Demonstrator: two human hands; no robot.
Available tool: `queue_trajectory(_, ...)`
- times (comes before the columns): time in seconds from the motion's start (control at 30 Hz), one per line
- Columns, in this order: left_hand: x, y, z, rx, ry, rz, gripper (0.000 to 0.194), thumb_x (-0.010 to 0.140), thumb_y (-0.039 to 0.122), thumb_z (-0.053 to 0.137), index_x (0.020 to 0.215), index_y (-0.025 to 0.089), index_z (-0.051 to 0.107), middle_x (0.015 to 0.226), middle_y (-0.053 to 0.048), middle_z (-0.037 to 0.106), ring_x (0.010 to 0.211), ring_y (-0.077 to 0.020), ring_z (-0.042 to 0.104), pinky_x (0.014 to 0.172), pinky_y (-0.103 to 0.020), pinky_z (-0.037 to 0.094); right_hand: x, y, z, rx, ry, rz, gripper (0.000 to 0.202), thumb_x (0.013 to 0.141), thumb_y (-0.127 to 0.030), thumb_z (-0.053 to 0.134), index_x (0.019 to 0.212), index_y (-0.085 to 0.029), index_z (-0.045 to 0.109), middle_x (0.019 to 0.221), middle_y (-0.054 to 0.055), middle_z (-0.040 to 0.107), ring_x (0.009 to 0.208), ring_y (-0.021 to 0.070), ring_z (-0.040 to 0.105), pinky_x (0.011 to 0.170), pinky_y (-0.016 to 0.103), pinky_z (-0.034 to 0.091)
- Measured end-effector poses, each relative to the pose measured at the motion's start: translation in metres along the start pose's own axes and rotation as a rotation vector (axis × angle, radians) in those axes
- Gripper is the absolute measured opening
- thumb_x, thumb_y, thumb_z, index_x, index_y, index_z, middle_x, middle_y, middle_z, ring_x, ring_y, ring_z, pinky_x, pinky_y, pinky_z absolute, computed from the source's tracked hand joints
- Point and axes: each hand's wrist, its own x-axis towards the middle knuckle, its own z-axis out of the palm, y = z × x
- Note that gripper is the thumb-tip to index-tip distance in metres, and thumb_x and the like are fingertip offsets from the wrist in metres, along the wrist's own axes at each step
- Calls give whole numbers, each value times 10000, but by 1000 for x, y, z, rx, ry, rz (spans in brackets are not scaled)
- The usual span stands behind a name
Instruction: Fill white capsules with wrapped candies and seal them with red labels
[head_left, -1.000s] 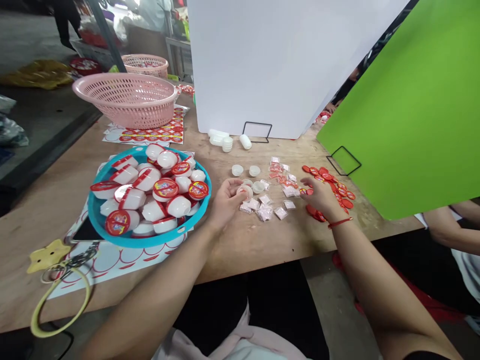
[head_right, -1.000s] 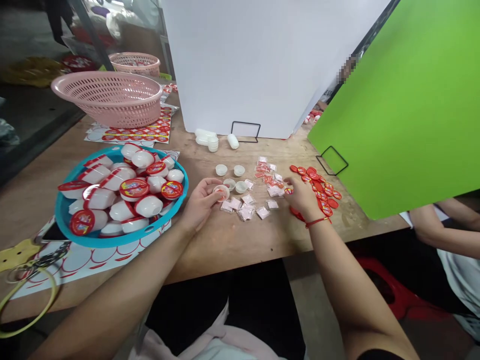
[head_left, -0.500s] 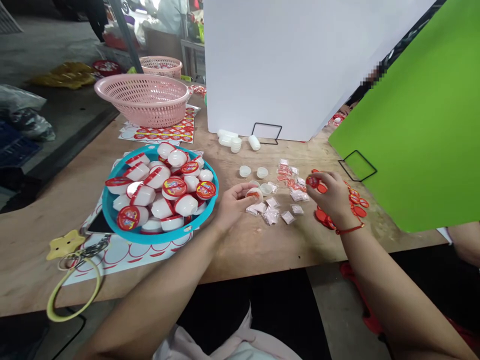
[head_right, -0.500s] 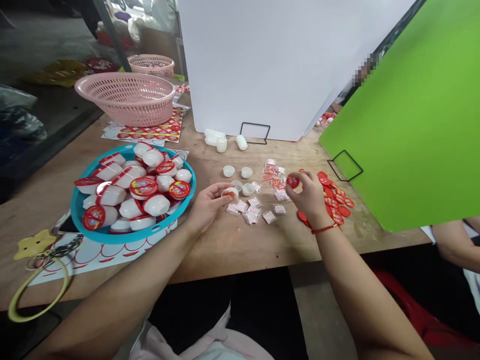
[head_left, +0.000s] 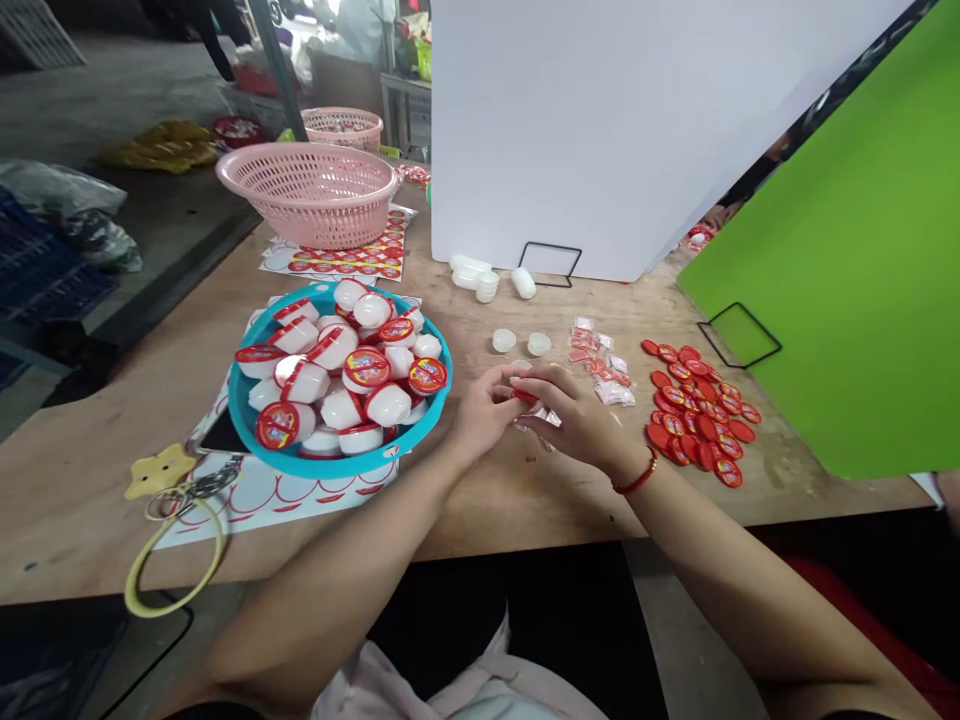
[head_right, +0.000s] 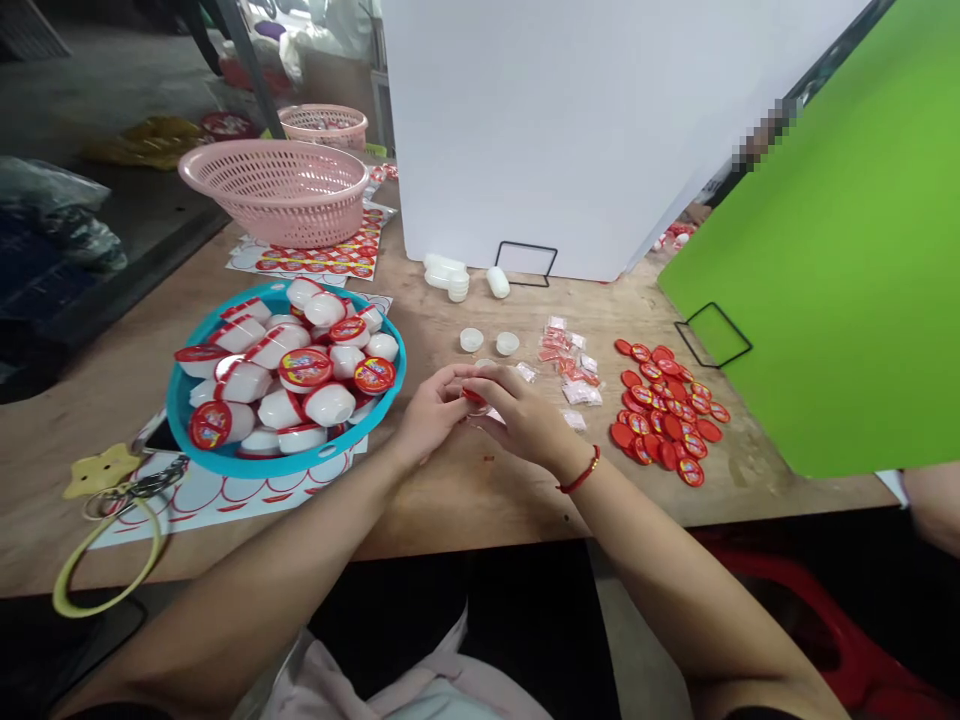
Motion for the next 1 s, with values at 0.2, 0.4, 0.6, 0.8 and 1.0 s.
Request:
queue_trajectory(0.2,-2,6,4,74,-42,25,451,736,256,740,1165,163,635,873,-32,734,789,-165,678,667,-243,506,-2,4,1,38,79,58,369,955,-281,659,1315,-276,577,1228,112,631,1147,248,645,951,437,588)
queue_trajectory(0.4,-2,4,3,-149,-160,-61,631,777,330,776,1359,196,573,874,-22,744,732,-114,649,648,-207,479,-8,8,-10,30,122,170,340,930,-343,697,1253,-259,634,1178,107,681,1093,255,679,920,428,588)
queue_trajectory(0.6,-5,4,4,-282,-165,-116,566,724,354,857,1236,197,671,874,-30,753,752,-109,672,696,-207,513,-10,1,-15,75,114,158,394,897,-358,738,1261,-258,627,1151,104,691,1059,250,683,894,413,584)
queue_trajectory(0.8,-6,7,3,-330,-190,-173,522,703,316,880,1179,207,694,923,-32,758,733,-99,682,701,-206,546,-10,-7,-14,138,127,247,386,871,-367,769,1215,-253,637,1083,88,706,979,238,687,821,387,574)
queue_trajectory(1.0,-6,7,1,-330,-209,-167,486,708,328,879,1148,203,715,889,-26,744,680,-86,666,654,-194,540,-9,-15,-14,183,141,324,352,876,-370,760,1189,-253,650,1012,63,732,864,203,688,720,334,556)
